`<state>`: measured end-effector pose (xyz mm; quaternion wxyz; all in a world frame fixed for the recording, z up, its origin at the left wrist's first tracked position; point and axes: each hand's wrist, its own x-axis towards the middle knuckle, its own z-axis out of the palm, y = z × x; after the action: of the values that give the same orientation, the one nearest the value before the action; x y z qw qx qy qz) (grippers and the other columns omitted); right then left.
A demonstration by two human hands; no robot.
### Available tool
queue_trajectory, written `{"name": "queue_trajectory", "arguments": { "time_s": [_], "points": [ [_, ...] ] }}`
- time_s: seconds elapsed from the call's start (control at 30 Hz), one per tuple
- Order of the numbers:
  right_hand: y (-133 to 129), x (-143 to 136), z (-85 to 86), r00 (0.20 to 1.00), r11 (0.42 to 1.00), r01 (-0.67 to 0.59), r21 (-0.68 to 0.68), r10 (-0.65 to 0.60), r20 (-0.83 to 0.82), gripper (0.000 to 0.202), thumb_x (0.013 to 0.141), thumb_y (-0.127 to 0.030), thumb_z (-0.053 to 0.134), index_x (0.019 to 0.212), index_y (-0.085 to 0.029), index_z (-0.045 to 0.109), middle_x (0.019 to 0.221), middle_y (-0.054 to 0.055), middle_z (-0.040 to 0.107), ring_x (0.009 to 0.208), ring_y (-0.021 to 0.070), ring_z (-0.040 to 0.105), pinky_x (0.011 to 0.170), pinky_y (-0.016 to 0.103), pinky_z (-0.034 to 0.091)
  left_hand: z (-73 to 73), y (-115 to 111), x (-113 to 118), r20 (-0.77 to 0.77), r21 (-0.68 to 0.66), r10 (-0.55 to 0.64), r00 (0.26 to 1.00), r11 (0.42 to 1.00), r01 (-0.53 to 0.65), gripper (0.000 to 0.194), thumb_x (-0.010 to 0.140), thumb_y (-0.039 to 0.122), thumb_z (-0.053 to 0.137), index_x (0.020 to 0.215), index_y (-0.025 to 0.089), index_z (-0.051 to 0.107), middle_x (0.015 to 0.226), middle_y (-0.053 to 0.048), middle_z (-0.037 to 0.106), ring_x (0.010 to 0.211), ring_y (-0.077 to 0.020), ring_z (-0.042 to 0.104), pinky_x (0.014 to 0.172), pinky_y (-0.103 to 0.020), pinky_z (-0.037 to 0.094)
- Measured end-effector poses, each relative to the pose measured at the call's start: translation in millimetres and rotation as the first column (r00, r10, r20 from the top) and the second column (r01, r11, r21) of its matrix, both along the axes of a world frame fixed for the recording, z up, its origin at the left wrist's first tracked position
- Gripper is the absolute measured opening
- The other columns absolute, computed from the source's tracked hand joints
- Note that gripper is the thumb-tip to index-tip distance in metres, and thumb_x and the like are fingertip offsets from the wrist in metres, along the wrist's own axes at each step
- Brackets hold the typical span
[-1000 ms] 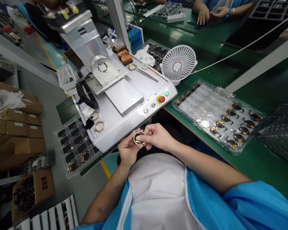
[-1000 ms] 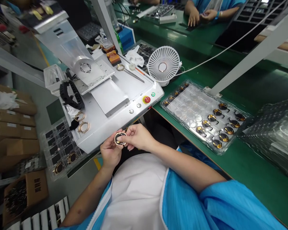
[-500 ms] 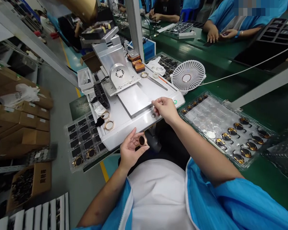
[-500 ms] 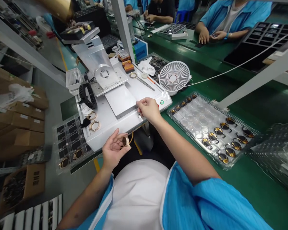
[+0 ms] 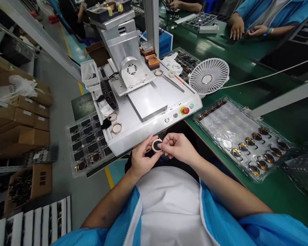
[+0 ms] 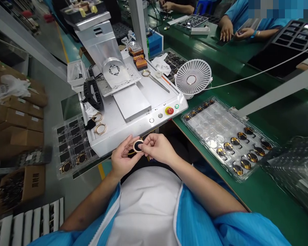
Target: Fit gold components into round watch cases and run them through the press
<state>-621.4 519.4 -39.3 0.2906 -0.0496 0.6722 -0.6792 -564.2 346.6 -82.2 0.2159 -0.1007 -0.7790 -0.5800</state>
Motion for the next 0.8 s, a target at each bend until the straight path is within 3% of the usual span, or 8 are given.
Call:
{"name": "queue_trajectory", "arguments": {
  "time_s": [0.3, 0.4, 0.47, 0.53, 0.63, 0.67, 0.73, 0.8],
  "points": [
    [0.4, -0.1, -10.7, 1.000, 0.999, 0.019, -0.036, -0.019, 0.017, 0.048, 0.066, -0.052, 0.091, 0.081, -0.018, 0.059, 0.062, -0.004, 0.063, 0.047, 0.0089, 0.051, 0.041, 0.019, 0.040, -11.7, 5.0, 3.4, -0.001, 0.019, -0.020, 1.000, 1.000, 0.020, 0.074, 0.079, 0.014, 0.085, 0.147, 0.023, 0.058, 0.129, -0.013, 0.076, 0.108, -0.0255, 0.078, 0.097, -0.038, 0.065],
    [33.8, 0.5, -13.4, 1.000, 0.999, 0.016, 0.040, -0.016, -0.015, 0.048, 0.071, -0.059, 0.083, 0.079, -0.020, 0.056, 0.060, -0.004, 0.058, 0.049, 0.0110, 0.050, 0.046, 0.023, 0.042, -18.3, 10.1, 1.2, 0.038, -0.075, -0.132, 0.991, 0.988, 0.134, 0.082, 0.079, 0.017, 0.085, 0.153, 0.027, 0.050, 0.140, -0.015, 0.069, 0.120, -0.0281, 0.073, 0.106, -0.045, 0.061],
    [78.4, 5.3, -10.8, 0.976, 0.959, 0.159, 0.233, -0.118, -0.181, 0.043, 0.077, -0.059, 0.076, 0.077, -0.022, 0.054, 0.059, -0.004, 0.056, 0.052, 0.0137, 0.051, 0.050, 0.026, 0.042, -22.4, 10.8, -1.9, 0.066, -0.123, -0.190, 0.980, 0.973, 0.197, 0.078, 0.080, 0.020, 0.085, 0.150, 0.027, 0.053, 0.147, -0.016, 0.063, 0.126, -0.0308, 0.069, 0.108, -0.049, 0.059],
    [135.9, 18.9, -6.5, 0.903, 0.788, 0.372, 0.491, -0.185, -0.387, 0.035, 0.083, -0.056, 0.067, 0.075, -0.024, 0.055, 0.065, 0.002, 0.062, 0.059, 0.0193, 0.057, 0.056, 0.032, 0.044, -26.1, 9.5, -5.1, 0.116, -0.111, -0.218, 0.969, 0.967, 0.231, 0.063, 0.082, 0.023, 0.083, 0.141, 0.026, 0.061, 0.142, -0.014, 0.066, 0.121, -0.0296, 0.072, 0.102, -0.047, 0.062],
    [225.9, 56.3, -8.9, 0.860, 0.312, 0.510, 0.802, -0.192, -0.472, 0.025, 0.087, -0.043, 0.060, 0.067, -0.029, 0.053, 0.072, 0.014, 0.068, 0.058, 0.0261, 0.059, 0.057, 0.040, 0.039, -30.3, 7.3, -8.3, 0.200, -0.087, -0.239, 0.950, 0.962, 0.260, 0.039, 0.085, 0.025, 0.079, 0.124, 0.023, 0.071, 0.117, -0.010, 0.077, 0.101, -0.0257, 0.078, 0.092, -0.043, 0.067],
    [252.8, 71.4, -14.1, 0.877, 0.205, 0.475, 0.856, -0.197, -0.439, 0.025, 0.087, -0.039, 0.060, 0.065, -0.031, 0.052, 0.076, 0.018, 0.070, 0.056, 0.0263, 0.059, 0.057, 0.042, 0.038, -31.1, 7.3, -9.0, 0.213, -0.094, -0.247, 0.945, 0.958, 0.272, 0.034, 0.085, 0.024, 0.079, 0.118, 0.023, 0.073, 0.111, -0.009, 0.079, 0.097, -0.0253, 0.079, 0.090, -0.042, 0.067],
    [298.5, 102.4, -30.6, 0.896, 0.046, 0.375, 0.926, -0.272, -0.350, 0.035, 0.078, -0.030, 0.064, 0.051, -0.032, 0.043, 0.069, 0.021, 0.068, 0.046, 0.0235, 0.055, 0.053, 0.043, 0.036, -31.4, 8.1, -10.6, 0.215, -0.115, -0.275, 0.937, 0.946, 0.304, 0.024, 0.085, 0.024, 0.079, 0.109, 0.023, 0.076, 0.104, -0.008, 0.080, 0.094, -0.0248, 0.079, 0.086, -0.041, 0.068],
    [333.1, 130.9, -50.5, 0.885, -0.015, 0.342, 0.940, -0.333, -0.327, 0.044, 0.065, -0.025, 0.068, 0.038, -0.033, 0.034, 0.054, 0.020, 0.060, 0.034, 0.0175, 0.045, 0.048, 0.041, 0.035, -30.0, 8.8, -12.5, 0.201, -0.137, -0.309, 0.929, 0.931, 0.339, 0.018, 0.087, 0.023, 0.078, 0.105, 0.023, 0.077, 0.102, -0.008, 0.080, 0.094, -0.0243, 0.078, 0.086, -0.039, 0.068]
  ]
}}
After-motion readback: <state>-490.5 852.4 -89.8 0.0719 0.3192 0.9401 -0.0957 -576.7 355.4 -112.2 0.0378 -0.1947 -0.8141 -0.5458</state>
